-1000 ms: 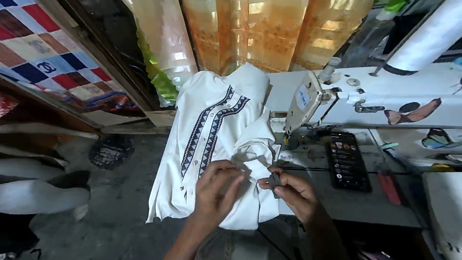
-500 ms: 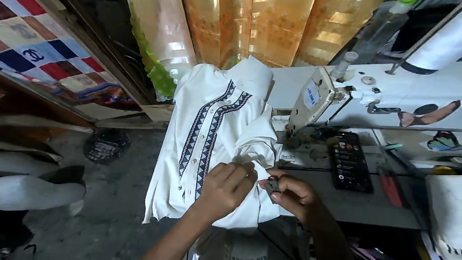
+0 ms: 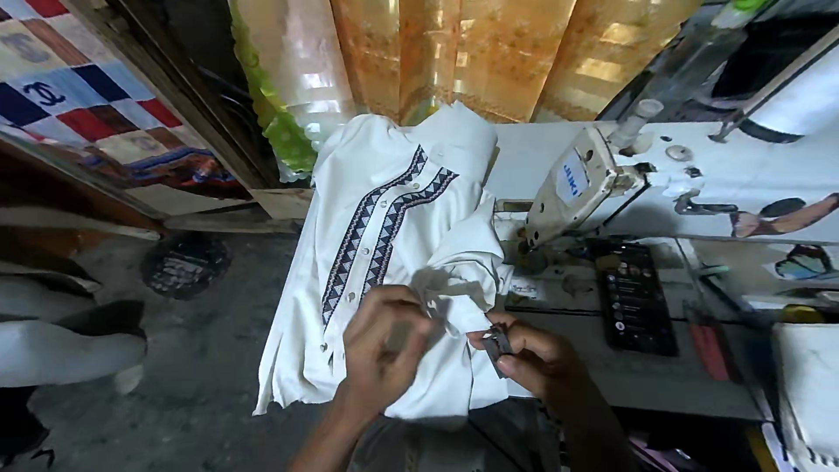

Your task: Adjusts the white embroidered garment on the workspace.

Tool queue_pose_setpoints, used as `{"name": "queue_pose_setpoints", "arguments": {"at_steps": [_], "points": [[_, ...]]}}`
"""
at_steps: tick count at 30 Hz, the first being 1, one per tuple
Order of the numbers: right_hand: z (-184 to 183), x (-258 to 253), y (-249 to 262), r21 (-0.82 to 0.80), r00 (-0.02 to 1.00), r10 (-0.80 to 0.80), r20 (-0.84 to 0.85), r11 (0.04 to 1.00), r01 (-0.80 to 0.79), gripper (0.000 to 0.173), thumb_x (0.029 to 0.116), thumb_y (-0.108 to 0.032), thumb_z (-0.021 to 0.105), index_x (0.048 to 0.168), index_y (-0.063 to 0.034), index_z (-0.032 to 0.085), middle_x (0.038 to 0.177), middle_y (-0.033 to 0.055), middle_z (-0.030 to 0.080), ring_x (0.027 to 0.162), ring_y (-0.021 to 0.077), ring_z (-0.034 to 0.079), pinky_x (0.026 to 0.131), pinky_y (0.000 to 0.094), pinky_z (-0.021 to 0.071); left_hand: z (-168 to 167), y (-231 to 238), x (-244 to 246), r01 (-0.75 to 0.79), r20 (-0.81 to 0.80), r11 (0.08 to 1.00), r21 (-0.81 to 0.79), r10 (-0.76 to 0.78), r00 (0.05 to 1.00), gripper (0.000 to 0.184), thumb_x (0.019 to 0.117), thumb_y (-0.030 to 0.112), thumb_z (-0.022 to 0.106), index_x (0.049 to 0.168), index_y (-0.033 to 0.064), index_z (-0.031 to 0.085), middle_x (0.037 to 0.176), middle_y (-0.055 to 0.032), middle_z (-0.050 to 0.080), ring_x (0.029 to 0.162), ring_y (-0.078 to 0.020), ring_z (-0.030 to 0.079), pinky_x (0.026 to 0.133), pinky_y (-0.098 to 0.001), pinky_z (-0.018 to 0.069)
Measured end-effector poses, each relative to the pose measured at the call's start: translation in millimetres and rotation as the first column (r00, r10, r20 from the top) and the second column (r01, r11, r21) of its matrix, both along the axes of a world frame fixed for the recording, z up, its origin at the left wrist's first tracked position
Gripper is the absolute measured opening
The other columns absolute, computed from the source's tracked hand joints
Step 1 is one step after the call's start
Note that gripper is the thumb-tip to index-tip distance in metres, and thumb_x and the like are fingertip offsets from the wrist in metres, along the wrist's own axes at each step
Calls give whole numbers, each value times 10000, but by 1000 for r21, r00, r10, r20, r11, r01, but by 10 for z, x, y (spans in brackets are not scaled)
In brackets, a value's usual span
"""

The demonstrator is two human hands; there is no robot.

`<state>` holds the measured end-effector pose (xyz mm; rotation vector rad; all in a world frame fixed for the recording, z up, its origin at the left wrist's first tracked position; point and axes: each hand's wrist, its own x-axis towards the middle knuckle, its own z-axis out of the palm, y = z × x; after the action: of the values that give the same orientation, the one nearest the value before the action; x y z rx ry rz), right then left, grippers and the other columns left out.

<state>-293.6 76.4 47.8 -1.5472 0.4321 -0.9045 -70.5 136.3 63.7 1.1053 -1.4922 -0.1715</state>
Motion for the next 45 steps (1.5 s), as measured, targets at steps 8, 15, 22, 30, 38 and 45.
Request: {"name": "queue_pose_setpoints", "arguments": {"at_steps": [8,15,22,30,38,45], "points": [[35,-35,31,-71,996,88,22,994,-86,243,999,-220,618,820,-59,587,1305,73,666,1236,49,599,943,204,531,-87,-56,-30,24,393,1000,10,-26,919,136,1031,304,627,1042,203,718,1113,10,668,1124,-132,584,1000,-296,433],[6,-41,40,-33,991,103,90,994,-101,214,1004,-168,607,846,-25,595,1244,85,672,1179,46,616,916,195,537,-86,-149,50,164,96,968,191,-185,978,158,1057,357,562,1046,237,664,1119,103,622,1096,-3,588,960,-209,497],[-11,-151,72,-115,998,42,-37,992,-46,274,970,-200,624,781,-7,578,1209,109,693,1179,28,617,931,180,525,95,8,284,42,-163,985,166,-15,987,346,1039,567,445,1031,363,723,1091,216,695,1011,35,649,877,-186,538],[-109,-448,153,-214,920,-177,-350,971,105,260,1015,-257,588,949,-12,644,1277,84,689,1103,75,679,906,248,579,-144,28,57,72,280,947,313,-164,946,183,978,293,680,921,121,705,1109,-41,688,1169,-158,594,1037,-373,453],[-62,-733,149,-337,274,-493,-826,821,461,365,984,-310,677,1074,44,672,806,226,671,708,405,653,651,615,504,-544,350,-182,-291,464,954,-75,291,836,65,1016,282,608,1047,233,638,971,-24,536,954,-196,527,898,-328,400],[38,-420,251,-461,546,-641,-539,767,446,346,999,-293,623,1134,19,685,736,61,647,569,72,548,531,236,478,-579,401,-301,-323,277,941,97,286,917,230,955,167,610,1022,10,765,748,-88,703,632,-119,606,648,-253,491]]}}
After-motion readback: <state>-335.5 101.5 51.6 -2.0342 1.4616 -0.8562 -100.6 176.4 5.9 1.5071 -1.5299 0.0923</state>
